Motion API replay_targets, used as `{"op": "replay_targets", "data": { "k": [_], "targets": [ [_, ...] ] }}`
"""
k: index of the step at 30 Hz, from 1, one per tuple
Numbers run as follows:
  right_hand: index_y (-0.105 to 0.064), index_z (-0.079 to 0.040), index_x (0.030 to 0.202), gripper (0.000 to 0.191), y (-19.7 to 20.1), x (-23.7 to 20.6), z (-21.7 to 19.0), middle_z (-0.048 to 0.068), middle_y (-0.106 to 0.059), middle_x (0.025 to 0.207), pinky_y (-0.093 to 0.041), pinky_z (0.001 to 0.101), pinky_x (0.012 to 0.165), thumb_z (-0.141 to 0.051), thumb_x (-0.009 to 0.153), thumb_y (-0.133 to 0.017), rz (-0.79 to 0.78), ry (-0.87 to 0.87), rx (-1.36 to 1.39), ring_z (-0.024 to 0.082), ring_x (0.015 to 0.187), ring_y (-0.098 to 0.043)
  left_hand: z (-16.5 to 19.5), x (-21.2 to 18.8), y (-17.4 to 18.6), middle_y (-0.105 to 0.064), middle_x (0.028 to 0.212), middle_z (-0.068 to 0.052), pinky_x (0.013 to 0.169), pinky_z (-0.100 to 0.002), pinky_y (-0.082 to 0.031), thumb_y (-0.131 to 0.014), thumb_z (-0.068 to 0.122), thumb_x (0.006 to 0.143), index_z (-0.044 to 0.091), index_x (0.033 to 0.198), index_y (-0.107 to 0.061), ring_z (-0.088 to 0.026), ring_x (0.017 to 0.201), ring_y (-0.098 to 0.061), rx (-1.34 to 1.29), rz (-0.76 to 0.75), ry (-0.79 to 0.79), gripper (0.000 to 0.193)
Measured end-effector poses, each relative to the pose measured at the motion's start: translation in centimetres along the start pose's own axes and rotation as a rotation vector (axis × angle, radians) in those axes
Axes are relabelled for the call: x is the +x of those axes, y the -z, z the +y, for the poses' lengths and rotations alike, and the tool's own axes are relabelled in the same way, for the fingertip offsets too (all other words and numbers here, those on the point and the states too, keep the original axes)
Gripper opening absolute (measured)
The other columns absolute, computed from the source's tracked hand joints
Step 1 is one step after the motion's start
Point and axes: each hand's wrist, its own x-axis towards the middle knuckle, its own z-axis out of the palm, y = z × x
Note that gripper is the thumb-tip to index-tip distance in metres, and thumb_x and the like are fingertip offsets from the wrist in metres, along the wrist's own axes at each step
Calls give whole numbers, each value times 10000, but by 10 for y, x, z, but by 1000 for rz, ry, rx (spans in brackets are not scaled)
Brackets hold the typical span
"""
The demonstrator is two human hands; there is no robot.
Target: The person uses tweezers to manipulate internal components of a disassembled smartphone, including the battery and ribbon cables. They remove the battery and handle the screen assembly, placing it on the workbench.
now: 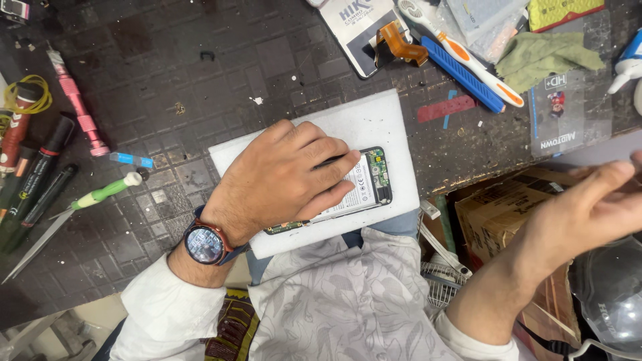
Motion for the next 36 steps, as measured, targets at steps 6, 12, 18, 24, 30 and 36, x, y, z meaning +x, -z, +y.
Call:
{"op": "replay_targets", "data": {
  "k": [6,12,18,24,30,36],
  "targets": [
    [-447,-20,1248,147,-26,-14,-68,160,-647,1032,-631,399,793,-97,1203,-564,-227,-187,550,226,865,-707,-2,1,-2,-684,1069,28,802,-341,-467,-731,343,987,104,1143,-742,-178,973,-584,-49,-6,36,285],
    [-453,8,1177,167,-72,-33,-101,220,-712,1066,-642,336,816,6,1165,-619,-534,-303,722,218,889,-738,-3,1,-3,-682,1075,33,797,-339,-466,-749,351,973,109,1142,-742,-171,967,-580,-64,-14,45,295],
    [-486,17,1214,176,-93,-36,-99,217,-721,1081,-592,257,807,33,1108,-626,-619,-364,707,160,883,-702,-5,2,-4,-675,1088,43,785,-340,-460,-751,368,953,120,1137,-735,-176,964,-578,-24,-23,18,309],
    [-503,18,1178,153,-93,-37,-92,210,-730,1038,-597,254,773,24,1111,-640,-620,-354,697,149,845,-705,-6,2,-4,-669,1081,36,799,-347,-465,-756,371,942,123,1126,-726,-186,976,-584,-45,-36,43,310],
    [-509,22,1166,149,-94,-36,-92,208,-730,1027,-609,260,774,19,1105,-645,-627,-352,684,156,852,-715,-7,2,-4,-673,1086,27,794,-343,-462,-763,376,941,116,1128,-721,-186,979,-587,-30,-31,34,324],
    [-513,23,1165,140,-94,-34,-93,200,-732,1012,-605,256,768,10,1110,-641,-640,-353,675,149,841,-714,-6,2,-6,-674,1090,29,794,-342,-461,-772,377,935,111,1146,-721,-182,973,-589,-55,-31,51,344]
  ]
}}
